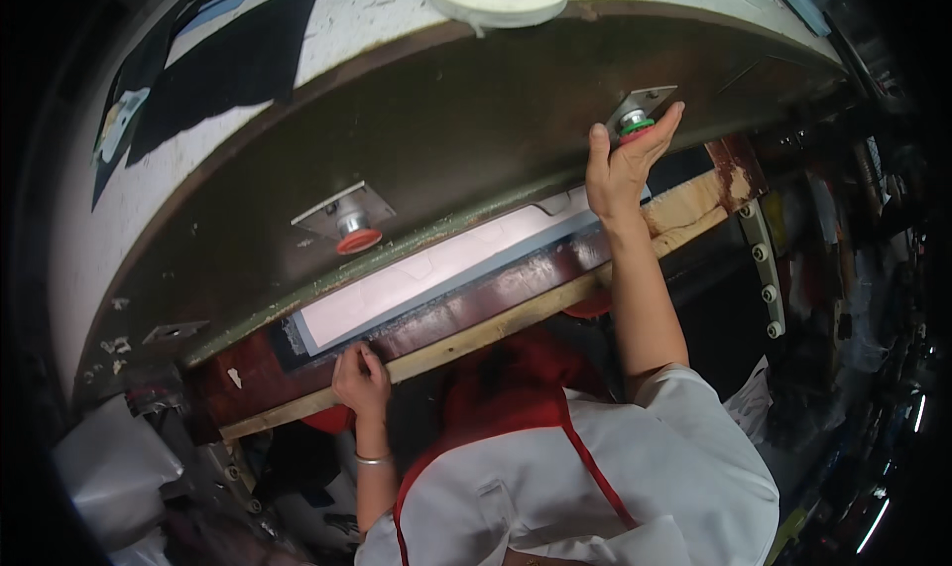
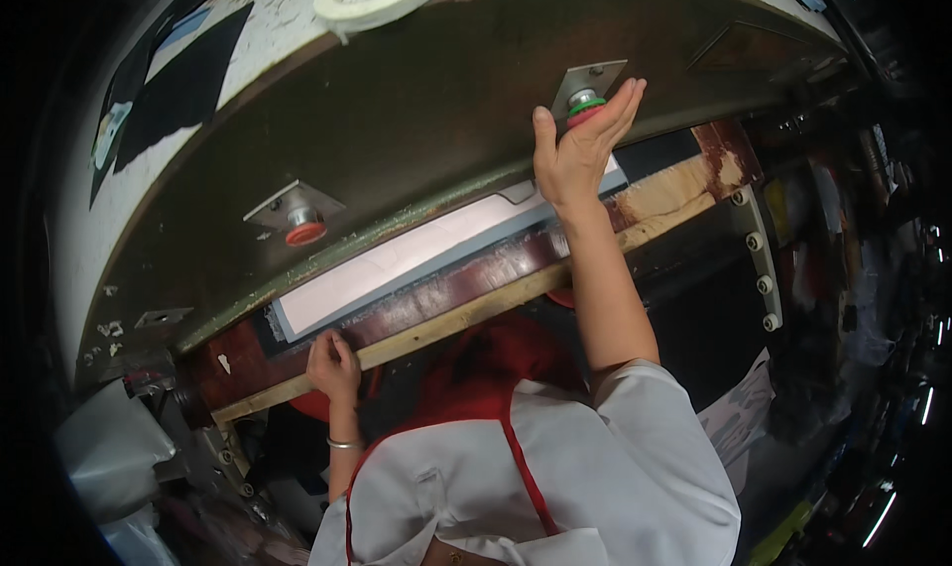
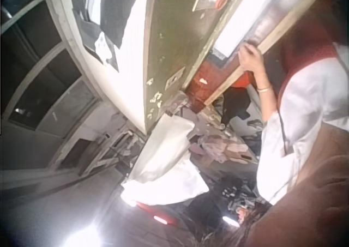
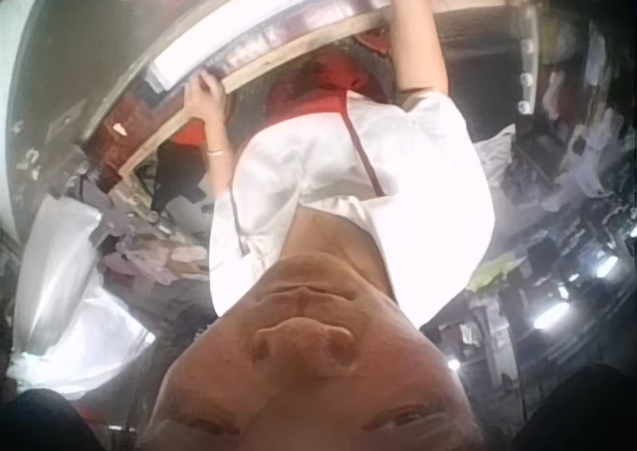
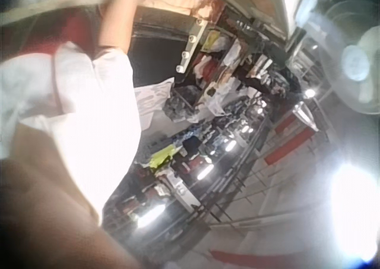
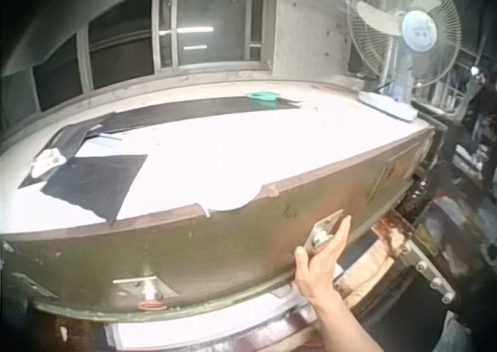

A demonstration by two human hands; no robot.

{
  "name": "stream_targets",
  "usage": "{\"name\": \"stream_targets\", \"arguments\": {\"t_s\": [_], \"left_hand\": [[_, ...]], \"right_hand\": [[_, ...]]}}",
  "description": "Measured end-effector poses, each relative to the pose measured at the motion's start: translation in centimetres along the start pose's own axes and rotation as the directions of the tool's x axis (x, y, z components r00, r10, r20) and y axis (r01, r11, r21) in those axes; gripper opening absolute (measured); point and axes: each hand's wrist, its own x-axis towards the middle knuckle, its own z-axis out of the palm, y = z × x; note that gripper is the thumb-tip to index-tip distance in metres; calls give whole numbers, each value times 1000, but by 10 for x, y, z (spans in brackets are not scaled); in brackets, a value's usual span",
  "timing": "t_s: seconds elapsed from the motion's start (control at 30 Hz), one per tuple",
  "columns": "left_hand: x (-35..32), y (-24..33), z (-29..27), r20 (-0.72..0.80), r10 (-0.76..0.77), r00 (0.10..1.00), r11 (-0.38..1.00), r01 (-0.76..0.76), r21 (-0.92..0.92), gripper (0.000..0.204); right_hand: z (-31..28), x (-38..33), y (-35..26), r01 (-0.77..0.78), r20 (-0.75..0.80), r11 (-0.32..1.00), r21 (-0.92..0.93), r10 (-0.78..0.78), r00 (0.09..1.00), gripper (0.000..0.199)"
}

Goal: The person places a sheet of pink material on a hydraulic cutting machine, aligns a shoe-shaped template, and presses a button to cut out multiple insoles. The cut pieces are then removed and stacked.

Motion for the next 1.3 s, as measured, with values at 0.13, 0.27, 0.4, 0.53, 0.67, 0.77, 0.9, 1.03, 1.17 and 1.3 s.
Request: {"name": "stream_targets", "arguments": {"t_s": [0.13, 0.27, 0.4, 0.53, 0.67, 0.77, 0.9, 1.03, 1.17, 1.3], "left_hand": [[28, -10, 5, 7, 20, 1000, 998, -20, 57, 8], [20, -8, 1, 15, -16, 1000, 999, 16, 39, 8], [14, -12, 8, -24, -59, 998, 998, 59, -14, 7], [4, -14, 13, -4, -117, 993, 986, 116, -116, 7], [-26, 2, -6, -7, -113, 994, 981, 111, -159, 4], [-47, 13, -24, 116, -152, 982, 972, 169, -166, 5], [-58, 4, -46, -115, -89, 989, 994, 95, 46, 12], [-68, -14, -61, 45, -406, 913, 868, 401, -293, 30], [-78, -19, -67, 198, -688, 698, 640, 712, -289, 34], [-91, -11, -68, 128, -386, 913, 918, 367, 150, 33]], "right_hand": [[-1, -9, 14, 2, 77, 999, -47, 2, 997, 97], [-31, -42, 19, -157, 209, 982, 108, 132, 969, 88], [-63, -112, 17, -540, 698, 842, -1, 387, 603, 43], [-74, -144, 36, -154, 586, 971, 185, 17, 810, 15], [-93, -148, 31, -97, 572, 973, 208, -41, 819, 5], [-102, -130, 21, -102, 499, 986, 131, 23, 866, 8], [-83, -96, 21, 59, 471, 998, 20, -61, 880, 65], [-72, -114, 12, 69, 611, 997, -25, -39, 790, 94], [-106, -144, 4, -1, 489, 1000, -28, 14, 872, 90], [-150, -134, 3, -278, 587, 960, 22, 213, 781, 86]]}}
